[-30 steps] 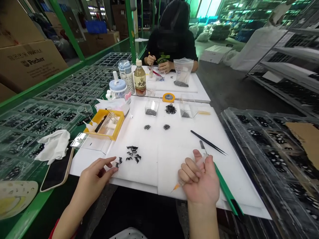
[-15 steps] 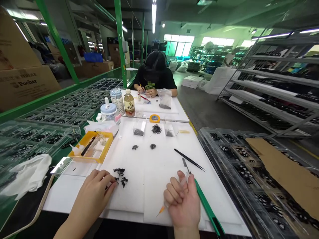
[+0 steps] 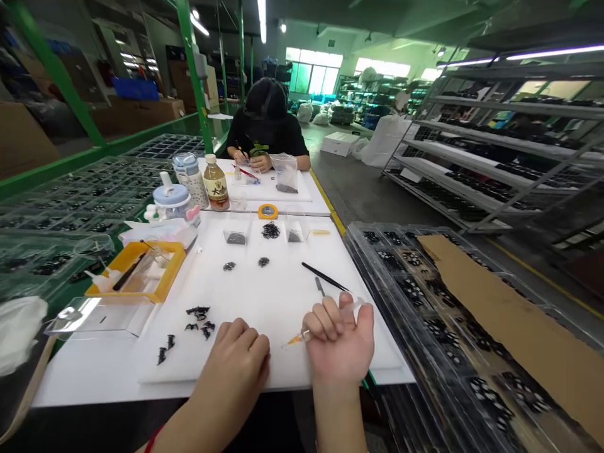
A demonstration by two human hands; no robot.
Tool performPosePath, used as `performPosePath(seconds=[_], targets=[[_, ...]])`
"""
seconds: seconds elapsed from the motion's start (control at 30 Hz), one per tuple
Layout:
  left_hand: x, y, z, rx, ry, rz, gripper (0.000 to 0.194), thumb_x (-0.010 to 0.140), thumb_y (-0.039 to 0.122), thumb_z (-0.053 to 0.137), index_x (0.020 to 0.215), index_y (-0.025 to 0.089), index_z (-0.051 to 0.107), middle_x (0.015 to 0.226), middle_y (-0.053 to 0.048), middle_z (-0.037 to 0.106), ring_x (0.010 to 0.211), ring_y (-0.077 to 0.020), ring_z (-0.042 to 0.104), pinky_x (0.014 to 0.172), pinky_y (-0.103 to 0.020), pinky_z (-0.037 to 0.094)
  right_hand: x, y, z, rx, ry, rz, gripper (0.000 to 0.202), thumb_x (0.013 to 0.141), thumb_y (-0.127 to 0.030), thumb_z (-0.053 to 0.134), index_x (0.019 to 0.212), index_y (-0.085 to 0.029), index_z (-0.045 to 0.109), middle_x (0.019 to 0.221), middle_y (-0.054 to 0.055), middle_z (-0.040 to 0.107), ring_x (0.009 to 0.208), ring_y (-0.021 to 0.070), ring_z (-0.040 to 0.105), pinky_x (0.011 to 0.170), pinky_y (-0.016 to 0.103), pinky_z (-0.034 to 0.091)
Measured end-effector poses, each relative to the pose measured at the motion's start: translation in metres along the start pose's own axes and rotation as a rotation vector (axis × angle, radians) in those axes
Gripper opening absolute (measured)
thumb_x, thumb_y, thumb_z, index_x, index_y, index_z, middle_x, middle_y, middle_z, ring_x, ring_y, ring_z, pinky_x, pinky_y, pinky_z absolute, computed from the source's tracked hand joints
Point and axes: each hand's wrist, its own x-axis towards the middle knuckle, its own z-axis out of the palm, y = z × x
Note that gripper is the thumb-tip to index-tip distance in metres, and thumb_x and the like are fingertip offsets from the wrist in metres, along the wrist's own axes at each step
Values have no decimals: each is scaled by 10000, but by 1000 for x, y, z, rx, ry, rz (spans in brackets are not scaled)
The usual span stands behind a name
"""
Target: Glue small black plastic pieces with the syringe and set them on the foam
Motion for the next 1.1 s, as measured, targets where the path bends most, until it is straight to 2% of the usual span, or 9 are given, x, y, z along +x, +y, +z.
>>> performPosePath(seconds=[0.1, 0.2, 0.3, 0.43, 0.5, 0.6, 0.8, 1.1], targets=[[3, 5, 5, -121, -93, -42, 97, 799, 60, 599, 797, 155, 618, 746, -66, 671, 753, -266, 597, 672, -412, 496, 1, -9, 6, -44, 12, -100, 614, 950, -580, 228, 627, -198, 584, 439, -72, 246, 380, 81, 189, 375, 184, 227], [2, -8, 1, -247, -158, -94, 177, 807, 147, 660, 975, 142, 601, 760, -49, 659, 772, -238, 601, 680, -375, 522, 2, -6, 3, -101, 33, -149, 679, 918, -647, 195, 584, -213, 596, 432, -69, 214, 383, 86, 159, 368, 187, 216], [-1, -19, -3, -316, -204, -93, 190, 843, 139, 614, 1032, 164, 602, 843, -53, 653, 844, -241, 587, 769, -423, 516, 4, 7, -5, -146, 65, -129, 684, 915, -644, 212, 558, -213, 606, 428, -77, 166, 386, 84, 111, 353, 183, 193], [-2, -20, 2, -368, -236, -83, 131, 862, 114, 576, 967, 174, 627, 927, -66, 632, 884, -254, 563, 805, -467, 496, 7, 18, -13, -182, 117, -83, 646, 927, -584, 260, 538, -203, 609, 422, -90, 116, 387, 75, 49, 333, 174, 152], [-3, -18, 6, -403, -234, -94, 74, 875, 113, 558, 879, 162, 613, 908, -66, 619, 871, -242, 560, 783, -444, 505, 9, 19, -16, -198, 143, -67, 618, 930, -555, 280, 555, -203, 622, 417, -93, 124, 385, 73, 45, 327, 170, 149], [-5, -19, 10, -470, -220, -115, 91, 879, 107, 555, 813, 165, 579, 896, -54, 602, 868, -214, 561, 763, -389, 519, 10, 20, -19, -224, 178, -57, 595, 929, -539, 290, 570, -211, 633, 401, -95, 135, 376, 74, 43, 317, 169, 150], [-7, -21, 12, -548, -199, -135, 79, 876, 100, 562, 869, 174, 590, 894, -40, 594, 855, -196, 552, 762, -377, 524, 8, 26, -20, -269, 209, -81, 581, 920, -552, 288, 578, -230, 630, 383, -92, 159, 364, 76, 52, 308, 171, 176], [-5, -20, 12, -548, -188, -141, 78, 880, 111, 556, 864, 176, 596, 889, -37, 587, 853, -199, 537, 744, -381, 515, 8, 26, -19, -301, 222, -89, 562, 921, -541, 297, 584, -231, 623, 384, -96, 157, 359, 77, 59, 302, 168, 193]])
